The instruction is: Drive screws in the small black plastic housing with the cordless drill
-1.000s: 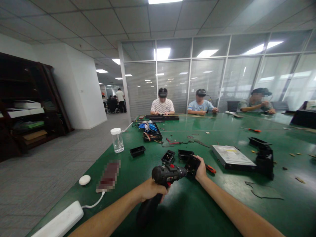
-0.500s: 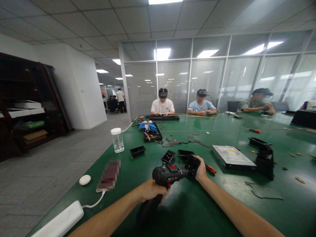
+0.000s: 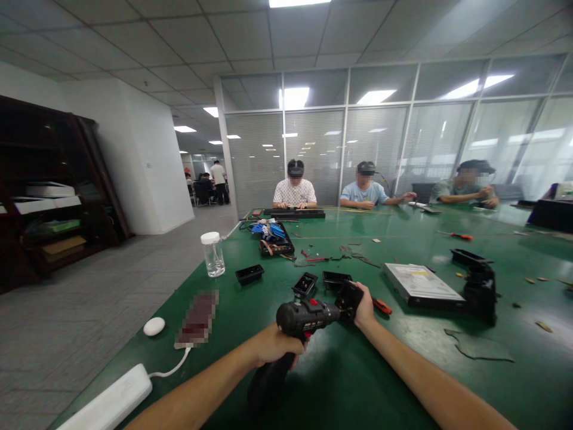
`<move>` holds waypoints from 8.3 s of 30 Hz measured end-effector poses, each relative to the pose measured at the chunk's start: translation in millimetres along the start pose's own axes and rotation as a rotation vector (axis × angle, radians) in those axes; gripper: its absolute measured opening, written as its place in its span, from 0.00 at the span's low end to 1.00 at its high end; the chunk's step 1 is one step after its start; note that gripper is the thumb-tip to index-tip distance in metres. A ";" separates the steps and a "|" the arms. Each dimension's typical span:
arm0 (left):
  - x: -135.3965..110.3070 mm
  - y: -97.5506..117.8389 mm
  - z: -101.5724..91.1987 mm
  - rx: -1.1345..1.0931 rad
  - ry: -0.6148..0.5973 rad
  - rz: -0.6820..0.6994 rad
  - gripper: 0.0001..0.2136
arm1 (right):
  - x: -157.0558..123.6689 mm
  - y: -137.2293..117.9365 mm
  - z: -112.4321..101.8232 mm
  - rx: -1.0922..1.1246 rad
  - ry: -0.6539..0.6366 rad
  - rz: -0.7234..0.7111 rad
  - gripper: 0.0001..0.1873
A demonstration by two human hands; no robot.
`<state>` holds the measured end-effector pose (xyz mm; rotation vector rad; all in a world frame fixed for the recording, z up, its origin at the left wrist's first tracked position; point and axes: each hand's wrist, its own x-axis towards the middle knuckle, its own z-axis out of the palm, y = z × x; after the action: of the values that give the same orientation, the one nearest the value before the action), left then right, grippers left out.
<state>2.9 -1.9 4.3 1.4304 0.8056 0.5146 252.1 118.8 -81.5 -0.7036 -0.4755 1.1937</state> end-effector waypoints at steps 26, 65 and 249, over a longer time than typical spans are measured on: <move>1.9 -2.4 -1.8 -0.007 -0.008 -0.012 0.06 | 0.3 -0.7 -0.9 0.015 -0.008 0.059 0.12; 2.2 -4.2 -3.0 -0.008 -0.002 -0.001 0.07 | 2.0 0.6 -2.1 0.010 0.006 0.029 0.11; 2.0 -8.6 -3.5 0.021 -0.037 0.053 0.08 | -3.0 -2.0 1.6 -0.059 0.020 -0.055 0.11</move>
<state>0.3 1.0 -4.4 1.4803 0.7469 0.5198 251.4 115.9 -78.8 -0.7478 -0.5118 1.1242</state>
